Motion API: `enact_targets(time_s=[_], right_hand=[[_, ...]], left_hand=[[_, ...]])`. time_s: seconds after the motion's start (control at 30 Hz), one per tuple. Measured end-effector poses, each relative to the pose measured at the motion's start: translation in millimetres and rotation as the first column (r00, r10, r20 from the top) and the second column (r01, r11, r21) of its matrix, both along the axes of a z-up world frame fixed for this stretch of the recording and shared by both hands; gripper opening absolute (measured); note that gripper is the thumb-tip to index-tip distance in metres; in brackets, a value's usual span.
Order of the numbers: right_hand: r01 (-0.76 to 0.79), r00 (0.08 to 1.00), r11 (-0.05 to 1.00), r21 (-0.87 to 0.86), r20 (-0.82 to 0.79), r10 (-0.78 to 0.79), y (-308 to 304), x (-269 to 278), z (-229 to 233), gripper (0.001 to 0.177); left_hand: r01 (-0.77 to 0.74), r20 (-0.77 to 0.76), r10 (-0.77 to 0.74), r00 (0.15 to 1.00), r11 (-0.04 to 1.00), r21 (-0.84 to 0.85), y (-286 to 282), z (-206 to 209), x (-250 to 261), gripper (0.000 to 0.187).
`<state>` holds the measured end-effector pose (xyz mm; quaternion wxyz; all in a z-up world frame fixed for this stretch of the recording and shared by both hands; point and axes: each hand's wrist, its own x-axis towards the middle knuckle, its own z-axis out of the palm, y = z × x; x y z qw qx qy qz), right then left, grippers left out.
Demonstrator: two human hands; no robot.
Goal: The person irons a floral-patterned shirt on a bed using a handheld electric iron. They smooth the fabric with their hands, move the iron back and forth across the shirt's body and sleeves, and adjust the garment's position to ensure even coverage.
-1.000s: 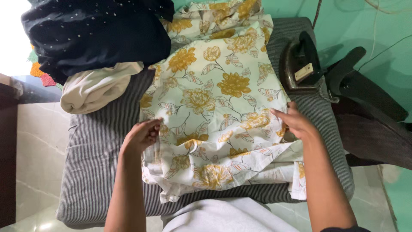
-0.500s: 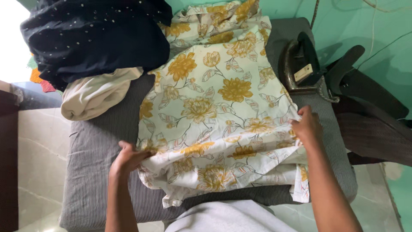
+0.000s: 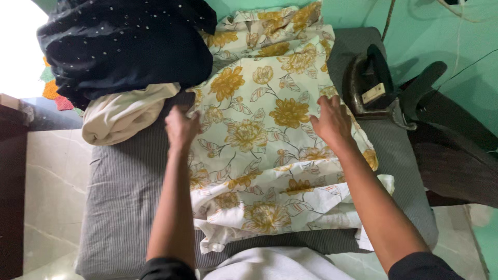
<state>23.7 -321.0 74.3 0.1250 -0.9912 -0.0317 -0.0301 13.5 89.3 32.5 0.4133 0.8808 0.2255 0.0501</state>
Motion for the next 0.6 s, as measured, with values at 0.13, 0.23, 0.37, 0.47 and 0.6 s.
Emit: enact_targets(time_s=[0.13,0.23,0.37,0.47,0.6], right_hand=[[0.007,0.987,0.998,-0.056,-0.161,-0.016,21.8,0.1,-19.2,0.051],[0.015,0.990,1.000,0.006,-0.140,-0.014,15.2,-1.4,-37.4,0.059],[0.022,0.990,0.999,0.027,-0.139,-0.018,-17.5,24.7,-62.6,0.046],[0.122,0.990,0.978,0.171,-0.091,-0.108,-27.7,71.3,-66.3,0.047],[0.454,0.887,0.616,0.644,-0.396,-0.239,-37.1,133.1,-80.1,0.061]], left_hand=[[-0.115,-0.210,0.085,0.974,0.984,-0.136,-19.2,-23.4,29.3,0.049],[-0.284,-0.074,0.274,0.959,0.926,-0.248,-1.2,-45.2,46.2,0.046],[-0.343,-0.063,0.368,0.928,0.774,-0.532,43.1,-70.0,63.7,0.042],[-0.201,-0.054,0.223,0.973,0.716,-0.668,39.6,-90.8,75.7,0.040],[-0.014,0.107,0.124,0.986,0.717,-0.697,-1.8,-116.8,73.9,0.036]])
